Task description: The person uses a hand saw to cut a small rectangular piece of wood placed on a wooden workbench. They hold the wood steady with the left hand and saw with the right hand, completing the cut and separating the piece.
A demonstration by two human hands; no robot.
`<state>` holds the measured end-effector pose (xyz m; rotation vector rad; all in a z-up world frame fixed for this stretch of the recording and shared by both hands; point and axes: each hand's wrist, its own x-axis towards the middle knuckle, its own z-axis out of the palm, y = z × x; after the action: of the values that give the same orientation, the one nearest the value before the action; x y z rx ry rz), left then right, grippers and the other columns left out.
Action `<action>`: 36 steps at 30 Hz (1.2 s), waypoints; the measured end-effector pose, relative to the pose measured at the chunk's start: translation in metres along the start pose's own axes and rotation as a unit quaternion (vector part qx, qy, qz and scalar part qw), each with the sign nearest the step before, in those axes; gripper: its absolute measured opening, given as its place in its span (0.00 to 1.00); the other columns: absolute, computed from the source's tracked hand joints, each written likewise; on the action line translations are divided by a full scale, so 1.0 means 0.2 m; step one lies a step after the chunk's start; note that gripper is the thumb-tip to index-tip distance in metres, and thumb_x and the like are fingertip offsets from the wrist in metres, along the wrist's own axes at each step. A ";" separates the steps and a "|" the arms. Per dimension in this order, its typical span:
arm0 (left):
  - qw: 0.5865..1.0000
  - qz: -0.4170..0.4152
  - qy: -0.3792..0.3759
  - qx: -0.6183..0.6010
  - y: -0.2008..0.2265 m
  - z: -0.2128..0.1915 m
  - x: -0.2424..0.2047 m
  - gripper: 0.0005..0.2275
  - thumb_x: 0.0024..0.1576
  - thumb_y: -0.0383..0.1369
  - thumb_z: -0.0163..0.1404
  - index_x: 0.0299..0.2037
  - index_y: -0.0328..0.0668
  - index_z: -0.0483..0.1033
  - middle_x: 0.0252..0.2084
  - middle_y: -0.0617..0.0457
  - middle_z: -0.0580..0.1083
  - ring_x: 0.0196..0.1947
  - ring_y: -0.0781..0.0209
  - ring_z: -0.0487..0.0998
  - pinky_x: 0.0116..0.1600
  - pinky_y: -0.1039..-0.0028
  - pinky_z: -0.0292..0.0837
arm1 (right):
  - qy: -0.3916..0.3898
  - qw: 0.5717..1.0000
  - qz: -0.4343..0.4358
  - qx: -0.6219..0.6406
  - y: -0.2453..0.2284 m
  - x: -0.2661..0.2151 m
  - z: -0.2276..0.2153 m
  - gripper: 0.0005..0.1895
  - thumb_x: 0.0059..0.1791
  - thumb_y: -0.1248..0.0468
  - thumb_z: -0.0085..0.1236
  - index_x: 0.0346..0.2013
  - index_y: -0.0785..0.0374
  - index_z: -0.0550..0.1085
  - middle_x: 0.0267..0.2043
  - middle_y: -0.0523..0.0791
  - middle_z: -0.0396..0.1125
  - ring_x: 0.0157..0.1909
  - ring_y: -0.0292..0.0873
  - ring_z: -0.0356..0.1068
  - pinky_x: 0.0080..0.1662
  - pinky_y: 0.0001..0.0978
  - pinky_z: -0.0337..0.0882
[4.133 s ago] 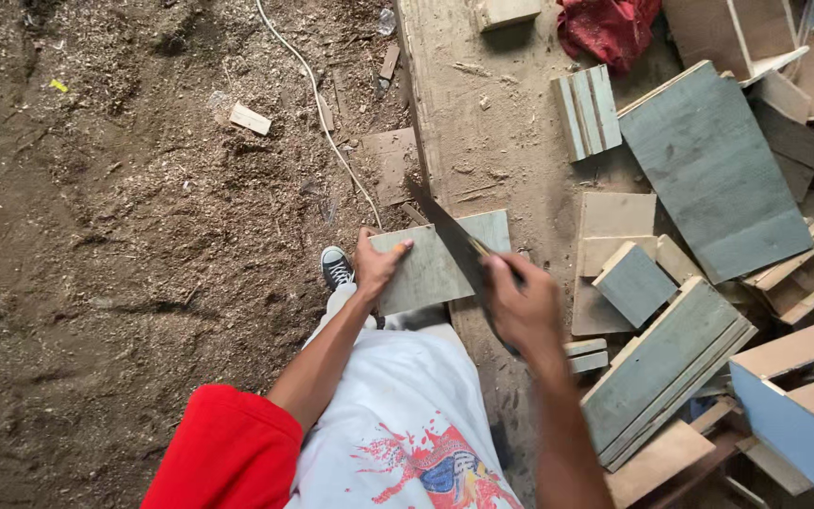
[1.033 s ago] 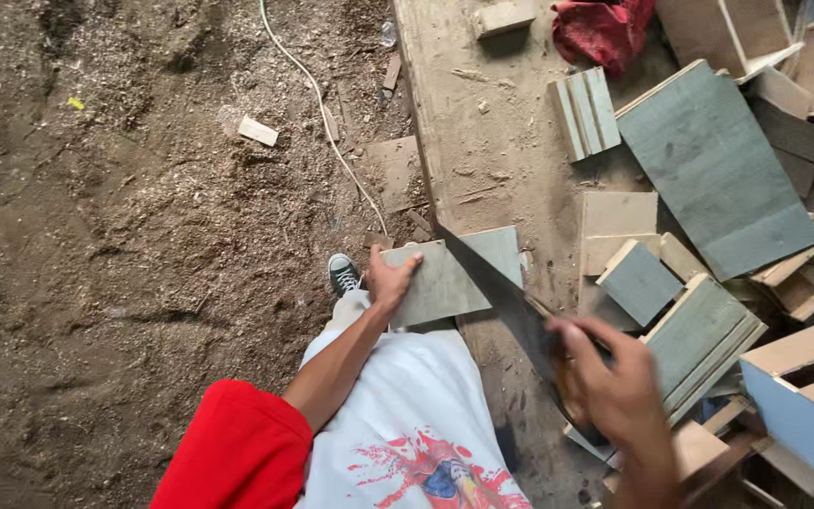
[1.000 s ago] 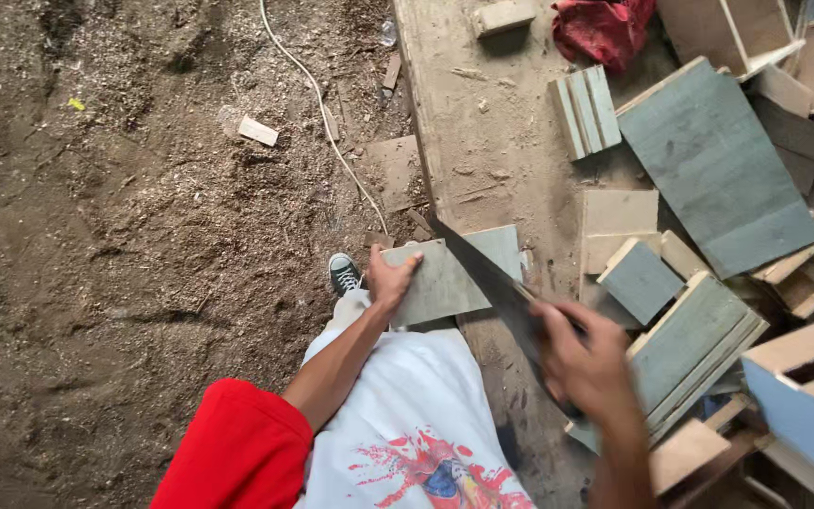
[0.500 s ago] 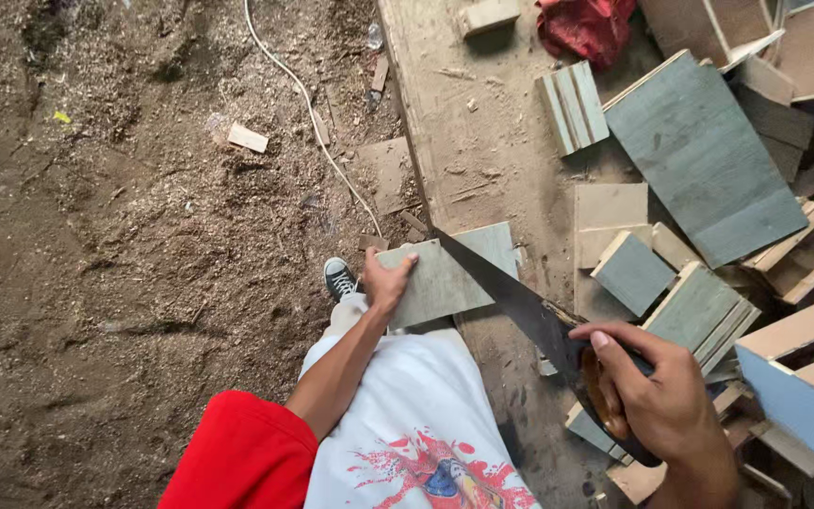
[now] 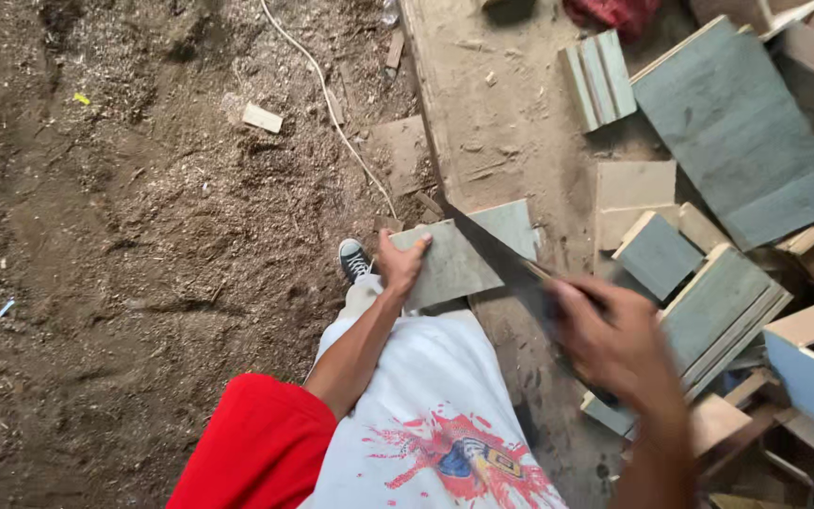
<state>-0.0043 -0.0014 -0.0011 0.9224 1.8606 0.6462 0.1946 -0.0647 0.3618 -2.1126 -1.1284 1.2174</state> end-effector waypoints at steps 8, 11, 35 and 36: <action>0.999 -0.024 -0.029 -0.002 0.06 -0.01 -0.01 0.36 0.40 0.51 0.66 0.55 0.40 0.69 0.46 0.38 0.79 0.47 0.42 0.81 0.52 0.57 0.74 | 0.002 0.984 0.091 0.150 0.16 0.27 0.26 0.14 0.55 0.59 0.51 0.43 0.63 0.80 0.14 0.39 0.57 0.12 0.33 0.52 0.16 0.32 0.51; 1.000 -0.021 -0.016 0.010 0.06 -0.01 -0.02 0.36 0.40 0.51 0.67 0.56 0.42 0.69 0.47 0.38 0.78 0.48 0.42 0.79 0.53 0.56 0.72 | 0.127 0.959 -0.240 -0.076 0.20 0.45 0.49 0.12 0.57 0.60 0.53 0.45 0.63 0.81 0.31 0.42 0.76 0.34 0.31 0.71 0.35 0.28 0.70; 0.998 0.005 -0.028 -0.055 0.04 -0.03 -0.03 0.30 0.42 0.46 0.68 0.50 0.41 0.70 0.44 0.42 0.80 0.43 0.48 0.82 0.49 0.60 0.75 | -0.006 0.982 0.124 0.143 0.12 -0.15 -0.10 0.14 0.52 0.59 0.53 0.43 0.65 0.81 0.14 0.41 0.60 0.12 0.34 0.55 0.16 0.30 0.53; 0.999 0.007 -0.022 -0.041 0.06 -0.02 -0.03 0.30 0.42 0.46 0.69 0.50 0.42 0.70 0.44 0.42 0.79 0.43 0.47 0.81 0.49 0.60 0.74 | -0.014 0.981 0.076 0.180 0.12 -0.19 -0.15 0.15 0.53 0.59 0.53 0.42 0.67 0.81 0.12 0.41 0.58 0.10 0.34 0.55 0.15 0.29 0.53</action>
<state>-0.0017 -0.0004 0.0118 0.8911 1.7768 0.6999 0.2203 -0.1087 0.3787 -1.9323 -0.7012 1.4054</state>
